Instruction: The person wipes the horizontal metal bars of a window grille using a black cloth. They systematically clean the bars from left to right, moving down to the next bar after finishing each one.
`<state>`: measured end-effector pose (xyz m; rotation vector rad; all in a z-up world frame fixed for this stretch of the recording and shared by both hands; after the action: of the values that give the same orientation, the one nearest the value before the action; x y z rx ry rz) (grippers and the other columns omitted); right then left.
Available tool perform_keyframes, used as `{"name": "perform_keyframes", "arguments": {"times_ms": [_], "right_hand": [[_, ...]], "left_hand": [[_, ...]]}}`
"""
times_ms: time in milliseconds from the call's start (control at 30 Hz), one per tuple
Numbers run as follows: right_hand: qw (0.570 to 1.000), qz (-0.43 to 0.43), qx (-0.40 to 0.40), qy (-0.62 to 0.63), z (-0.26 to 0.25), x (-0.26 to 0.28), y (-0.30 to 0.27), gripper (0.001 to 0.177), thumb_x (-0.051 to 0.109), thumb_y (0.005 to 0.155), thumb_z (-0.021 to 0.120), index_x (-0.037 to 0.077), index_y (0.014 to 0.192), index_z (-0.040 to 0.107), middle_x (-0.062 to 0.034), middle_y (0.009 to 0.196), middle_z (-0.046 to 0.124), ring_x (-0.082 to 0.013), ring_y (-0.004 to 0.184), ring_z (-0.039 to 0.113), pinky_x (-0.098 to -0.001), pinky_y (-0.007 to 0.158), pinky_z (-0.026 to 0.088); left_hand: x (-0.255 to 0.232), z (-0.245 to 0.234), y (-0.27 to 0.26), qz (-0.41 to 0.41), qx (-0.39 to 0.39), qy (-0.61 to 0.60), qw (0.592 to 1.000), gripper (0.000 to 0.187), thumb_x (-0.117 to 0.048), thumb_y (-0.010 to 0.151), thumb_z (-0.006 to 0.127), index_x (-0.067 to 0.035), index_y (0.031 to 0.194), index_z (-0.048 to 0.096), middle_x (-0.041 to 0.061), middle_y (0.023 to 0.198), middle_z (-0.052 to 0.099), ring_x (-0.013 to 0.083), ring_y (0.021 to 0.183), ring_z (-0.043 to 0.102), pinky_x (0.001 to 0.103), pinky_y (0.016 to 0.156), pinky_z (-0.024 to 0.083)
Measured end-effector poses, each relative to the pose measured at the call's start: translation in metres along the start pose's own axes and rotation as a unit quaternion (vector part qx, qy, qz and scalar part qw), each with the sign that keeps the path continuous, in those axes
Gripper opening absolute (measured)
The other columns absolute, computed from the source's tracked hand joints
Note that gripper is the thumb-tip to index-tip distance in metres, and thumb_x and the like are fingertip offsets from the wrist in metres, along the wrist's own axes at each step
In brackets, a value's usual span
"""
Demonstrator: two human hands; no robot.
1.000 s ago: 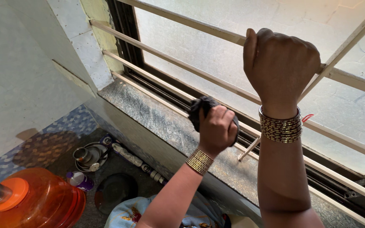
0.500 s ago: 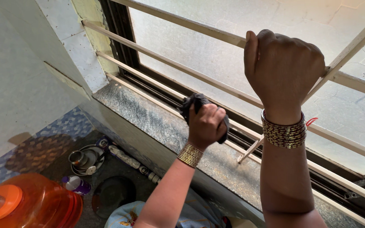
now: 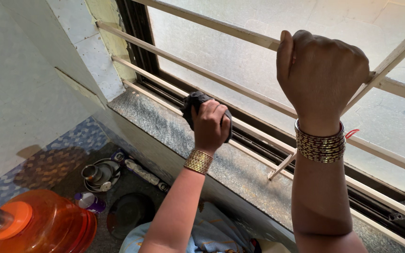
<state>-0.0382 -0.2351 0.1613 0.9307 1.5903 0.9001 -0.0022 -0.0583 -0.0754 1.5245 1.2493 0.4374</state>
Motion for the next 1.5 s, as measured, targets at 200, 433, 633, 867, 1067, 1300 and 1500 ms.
{"name": "perform_keyframes", "arguments": {"times_ms": [200, 433, 633, 867, 1067, 1300, 1500], "right_hand": [[1.000, -0.003, 0.002, -0.010, -0.003, 0.001, 0.000, 0.066, 0.038, 0.114, 0.059, 0.020, 0.052, 0.045, 0.0048, 0.046, 0.030, -0.0086, 0.038, 0.024, -0.0238, 0.046, 0.020], [1.000, -0.001, 0.002, -0.010, -0.002, 0.001, 0.001, 0.067, 0.039, 0.114, 0.060, 0.021, 0.051, 0.045, 0.0054, 0.046, 0.031, -0.0086, 0.038, 0.024, -0.0237, 0.045, 0.020], [1.000, -0.011, 0.000, -0.018, 0.001, 0.000, 0.000, 0.064, 0.037, 0.112, 0.059, 0.022, 0.052, 0.044, 0.0076, 0.046, 0.029, -0.0060, 0.038, 0.023, -0.0214, 0.045, 0.018], [1.000, -0.024, -0.006, -0.018, 0.005, -0.001, -0.004, 0.064, 0.035, 0.113, 0.059, 0.021, 0.053, 0.044, 0.0068, 0.043, 0.030, -0.0070, 0.041, 0.022, -0.0218, 0.049, 0.020], [0.998, -0.033, -0.028, -0.046, 0.008, 0.000, -0.005, 0.057, 0.033, 0.106, 0.057, 0.023, 0.052, 0.043, 0.0075, 0.043, 0.029, -0.0063, 0.041, 0.021, -0.0210, 0.051, 0.019], [0.998, -0.024, -0.028, -0.056, 0.006, 0.001, -0.005, 0.061, 0.033, 0.108, 0.057, 0.022, 0.050, 0.041, 0.0073, 0.042, 0.028, -0.0063, 0.041, 0.020, -0.0210, 0.050, 0.019], [0.999, -0.022, -0.018, -0.024, 0.007, 0.000, -0.005, 0.059, 0.033, 0.106, 0.057, 0.022, 0.051, 0.042, 0.0071, 0.042, 0.028, -0.0057, 0.040, 0.021, -0.0209, 0.049, 0.019]], "left_hand": [[-0.038, 0.007, -0.007, 0.014, 0.025, -0.001, 1.000, 0.042, -0.033, 0.105, 0.040, -0.002, 0.100, 0.069, 0.016, 0.106, 0.070, 0.0319, 0.111, 0.065, 0.052, 0.113, 0.045], [-0.040, -0.003, -0.003, 0.084, 0.024, 0.042, 0.995, 0.039, -0.035, 0.103, 0.043, -0.006, 0.102, 0.070, 0.014, 0.106, 0.071, 0.0312, 0.109, 0.067, 0.059, 0.114, 0.036], [0.006, 0.007, 0.000, 0.079, 0.012, 0.075, 0.994, 0.041, -0.037, 0.106, 0.041, -0.007, 0.103, 0.070, 0.013, 0.106, 0.073, 0.0303, 0.105, 0.070, 0.060, 0.114, 0.039], [0.073, -0.007, 0.017, 0.057, 0.031, 0.062, 0.996, 0.050, -0.041, 0.108, 0.038, -0.003, 0.105, 0.070, 0.018, 0.110, 0.074, 0.0343, 0.109, 0.070, 0.046, 0.102, 0.054], [0.083, -0.024, 0.033, 0.019, 0.039, 0.069, 0.997, 0.042, -0.024, 0.103, 0.036, -0.001, 0.097, 0.070, 0.019, 0.107, 0.074, 0.0329, 0.108, 0.071, 0.049, 0.111, 0.052], [0.037, -0.023, 0.028, -0.002, 0.033, 0.047, 0.998, 0.036, -0.022, 0.099, 0.041, -0.001, 0.094, 0.070, 0.019, 0.103, 0.073, 0.0354, 0.108, 0.070, 0.046, 0.109, 0.051], [0.006, -0.037, 0.029, 0.010, 0.024, 0.056, 0.998, 0.032, -0.022, 0.094, 0.048, 0.000, 0.094, 0.070, 0.019, 0.103, 0.071, 0.0393, 0.113, 0.067, 0.049, 0.104, 0.054]]}}
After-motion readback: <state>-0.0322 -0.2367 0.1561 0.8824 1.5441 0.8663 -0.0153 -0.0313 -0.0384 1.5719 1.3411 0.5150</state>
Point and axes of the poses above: each hand's wrist, its own y-axis towards the middle knuckle, its own z-axis out of the palm, x = y × z, the point moved 6 cm from there along y, towards the middle knuckle
